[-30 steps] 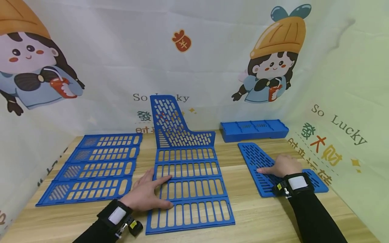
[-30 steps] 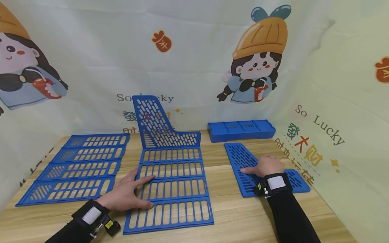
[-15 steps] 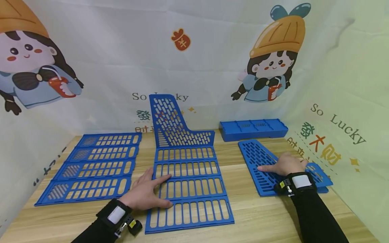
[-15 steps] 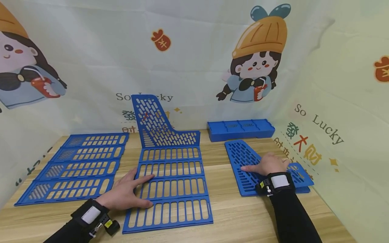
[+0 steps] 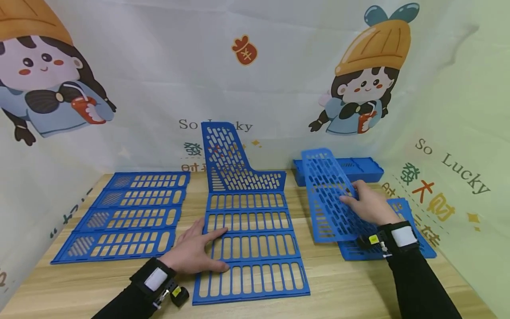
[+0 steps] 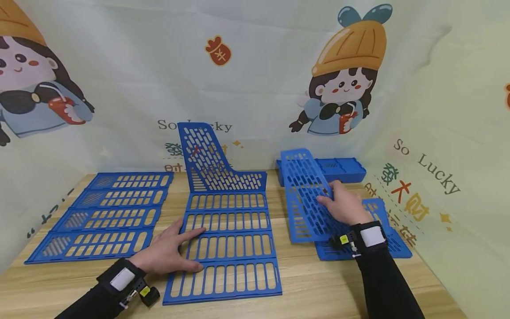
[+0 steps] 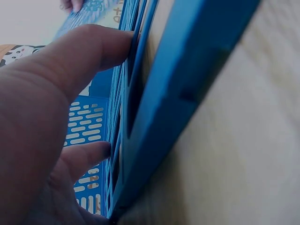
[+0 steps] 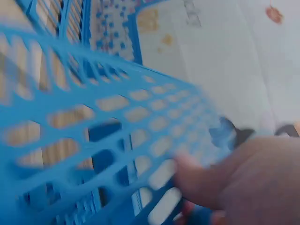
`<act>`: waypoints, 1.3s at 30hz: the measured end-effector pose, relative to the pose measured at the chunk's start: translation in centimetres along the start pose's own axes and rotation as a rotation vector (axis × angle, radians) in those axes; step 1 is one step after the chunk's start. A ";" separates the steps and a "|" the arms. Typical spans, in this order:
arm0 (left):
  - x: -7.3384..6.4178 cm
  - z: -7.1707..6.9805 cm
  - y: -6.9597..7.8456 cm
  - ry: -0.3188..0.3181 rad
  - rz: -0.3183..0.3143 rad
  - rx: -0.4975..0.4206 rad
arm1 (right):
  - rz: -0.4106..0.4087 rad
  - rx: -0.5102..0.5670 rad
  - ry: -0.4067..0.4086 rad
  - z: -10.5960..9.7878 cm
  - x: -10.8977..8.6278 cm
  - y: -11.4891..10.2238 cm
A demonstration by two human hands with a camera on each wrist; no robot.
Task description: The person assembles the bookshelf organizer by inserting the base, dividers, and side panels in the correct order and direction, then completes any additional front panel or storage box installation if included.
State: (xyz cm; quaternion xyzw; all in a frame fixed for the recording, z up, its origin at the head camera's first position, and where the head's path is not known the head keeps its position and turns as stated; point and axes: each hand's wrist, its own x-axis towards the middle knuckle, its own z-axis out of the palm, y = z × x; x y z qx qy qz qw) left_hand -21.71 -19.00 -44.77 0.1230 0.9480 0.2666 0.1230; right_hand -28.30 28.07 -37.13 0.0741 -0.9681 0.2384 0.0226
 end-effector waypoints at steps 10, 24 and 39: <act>0.1 0.4 0.1 0.006 0.011 0.003 | -0.164 0.145 0.410 4.7 4.3 -2.7; 0.2 -0.1 -0.1 0.016 0.026 -0.016 | -0.202 0.118 0.372 6.1 5.5 -1.4; 0.2 0.3 -0.5 0.017 0.024 -0.025 | -0.279 0.016 0.348 5.7 5.1 -0.6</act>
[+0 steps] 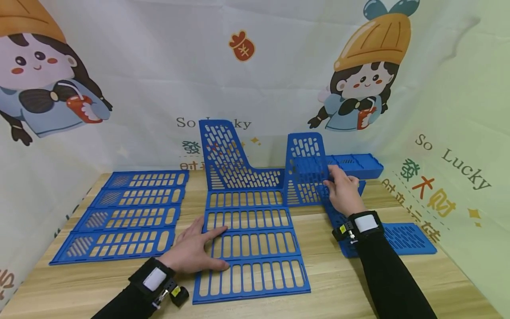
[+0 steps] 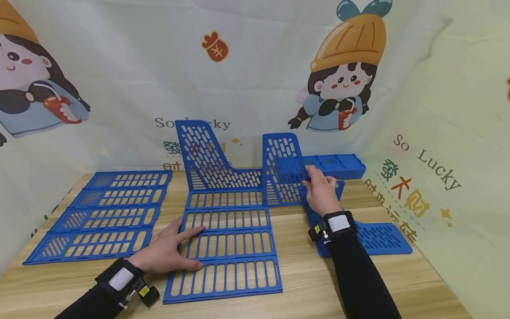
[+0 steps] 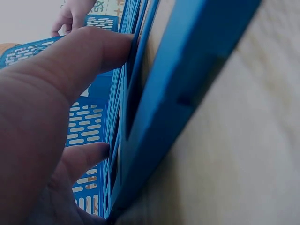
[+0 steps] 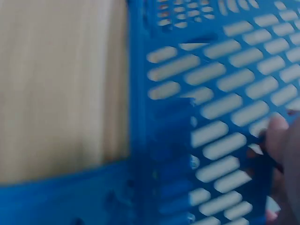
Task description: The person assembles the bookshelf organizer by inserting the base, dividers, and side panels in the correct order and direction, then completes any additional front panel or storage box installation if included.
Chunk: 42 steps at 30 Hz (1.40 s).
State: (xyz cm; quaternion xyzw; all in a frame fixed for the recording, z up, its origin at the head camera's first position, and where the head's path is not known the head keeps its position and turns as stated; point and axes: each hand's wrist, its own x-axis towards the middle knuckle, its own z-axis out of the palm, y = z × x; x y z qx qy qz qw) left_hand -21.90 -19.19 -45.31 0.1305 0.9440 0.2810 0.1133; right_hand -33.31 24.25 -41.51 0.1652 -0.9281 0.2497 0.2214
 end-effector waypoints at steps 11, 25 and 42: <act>0.1 -0.1 0.0 -0.009 -0.003 0.003 | -0.021 -0.053 -0.240 -0.6 -0.2 -1.4; 0.0 -0.4 0.5 -0.043 -0.016 0.036 | -0.020 -0.099 -0.142 1.0 -0.4 -2.1; 0.0 -0.4 0.6 -0.056 -0.008 0.018 | -0.032 -0.150 -0.081 1.1 -0.1 -2.4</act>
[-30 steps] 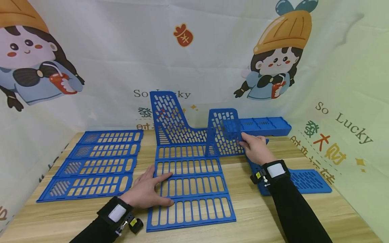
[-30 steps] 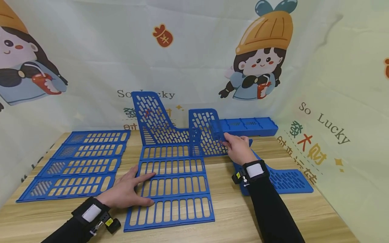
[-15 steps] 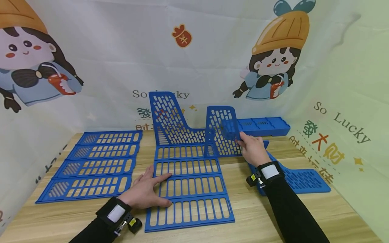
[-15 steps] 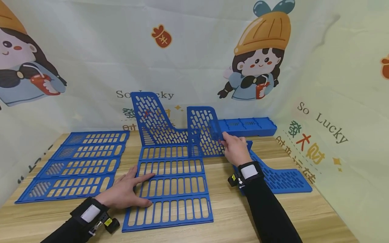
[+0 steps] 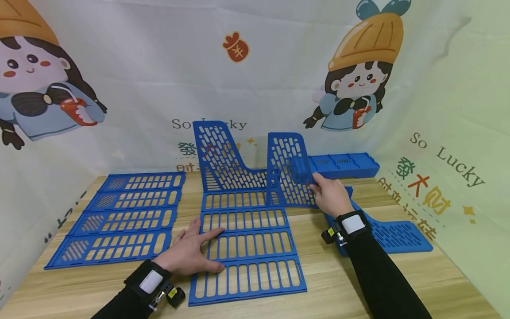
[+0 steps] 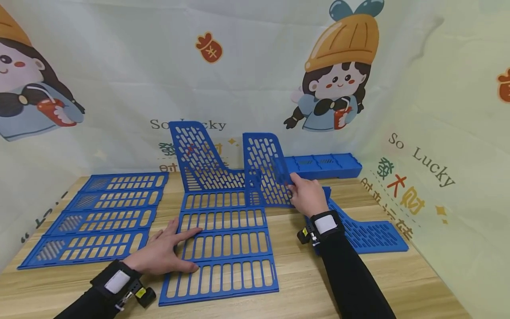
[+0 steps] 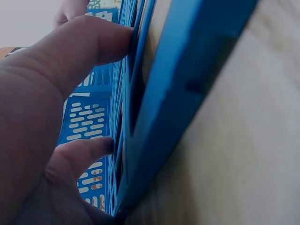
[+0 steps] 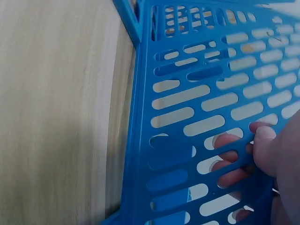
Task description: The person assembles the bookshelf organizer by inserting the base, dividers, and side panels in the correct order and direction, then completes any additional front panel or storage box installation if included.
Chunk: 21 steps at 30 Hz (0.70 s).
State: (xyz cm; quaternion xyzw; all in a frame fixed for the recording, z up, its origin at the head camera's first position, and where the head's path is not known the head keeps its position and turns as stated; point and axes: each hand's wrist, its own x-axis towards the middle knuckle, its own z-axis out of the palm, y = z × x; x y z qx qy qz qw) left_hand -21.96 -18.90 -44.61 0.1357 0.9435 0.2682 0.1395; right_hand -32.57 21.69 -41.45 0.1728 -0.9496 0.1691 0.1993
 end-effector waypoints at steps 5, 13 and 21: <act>0.0 0.0 0.1 -0.003 -0.001 -0.001 | -0.071 0.031 0.001 -0.3 0.0 0.3; -0.1 -0.3 -0.3 -0.001 0.000 0.017 | -0.113 0.113 -0.070 -0.8 0.1 0.4; 0.1 -0.2 -0.1 0.007 -0.016 0.032 | 0.046 0.035 -0.208 -3.5 -0.2 2.5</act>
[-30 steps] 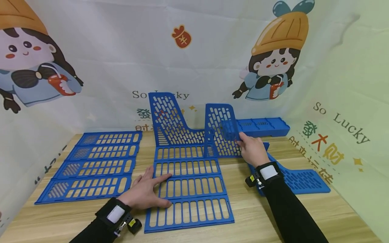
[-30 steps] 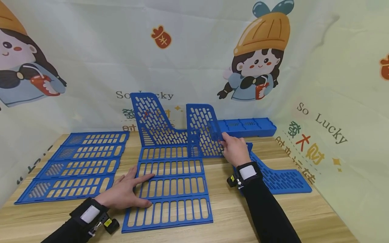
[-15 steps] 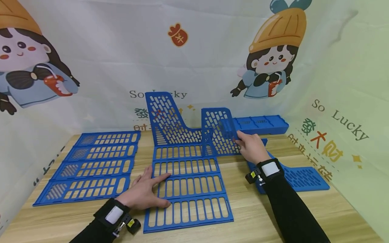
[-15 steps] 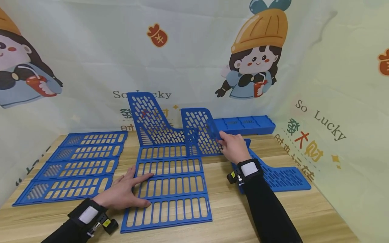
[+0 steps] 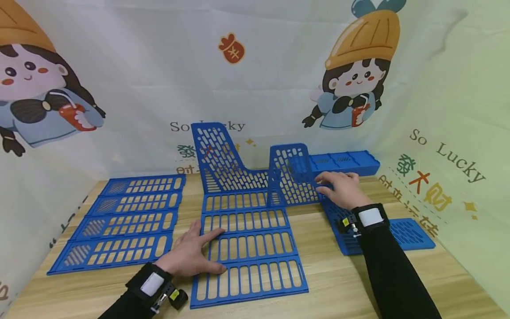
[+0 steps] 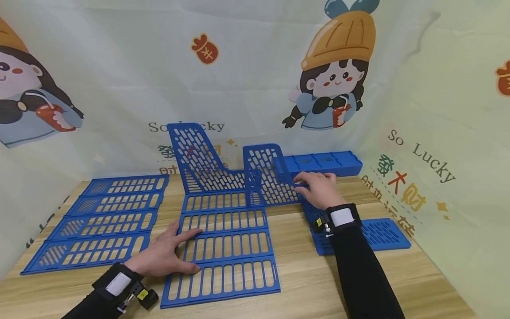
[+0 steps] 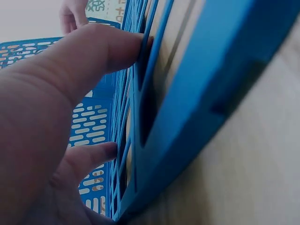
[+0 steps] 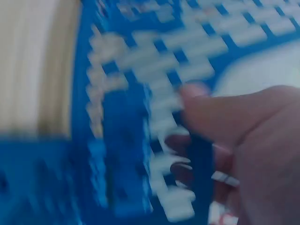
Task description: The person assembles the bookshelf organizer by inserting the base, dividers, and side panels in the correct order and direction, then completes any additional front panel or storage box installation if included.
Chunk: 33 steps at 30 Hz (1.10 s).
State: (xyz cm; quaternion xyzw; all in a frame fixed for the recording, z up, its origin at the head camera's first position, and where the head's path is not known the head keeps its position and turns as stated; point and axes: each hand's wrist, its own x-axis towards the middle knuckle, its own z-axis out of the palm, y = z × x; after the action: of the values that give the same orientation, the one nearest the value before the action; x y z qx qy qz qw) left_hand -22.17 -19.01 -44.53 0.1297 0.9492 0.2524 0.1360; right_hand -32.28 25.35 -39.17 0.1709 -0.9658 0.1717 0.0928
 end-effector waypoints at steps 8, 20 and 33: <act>0.0 0.1 0.1 -0.003 -0.020 -0.014 | 0.123 0.063 -0.060 -1.5 -1.6 3.5; -0.1 0.0 0.1 -0.004 -0.011 -0.022 | -0.006 0.068 -0.086 -0.3 -0.6 1.4; 0.0 0.0 0.0 -0.005 -0.001 -0.018 | -0.125 0.018 0.009 2.8 0.5 -2.6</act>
State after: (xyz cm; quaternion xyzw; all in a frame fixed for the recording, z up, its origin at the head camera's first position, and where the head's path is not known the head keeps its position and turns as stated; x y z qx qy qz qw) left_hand -22.14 -19.04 -44.59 0.1284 0.9467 0.2603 0.1396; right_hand -32.12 21.89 -40.86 0.2310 -0.9512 0.1750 0.1061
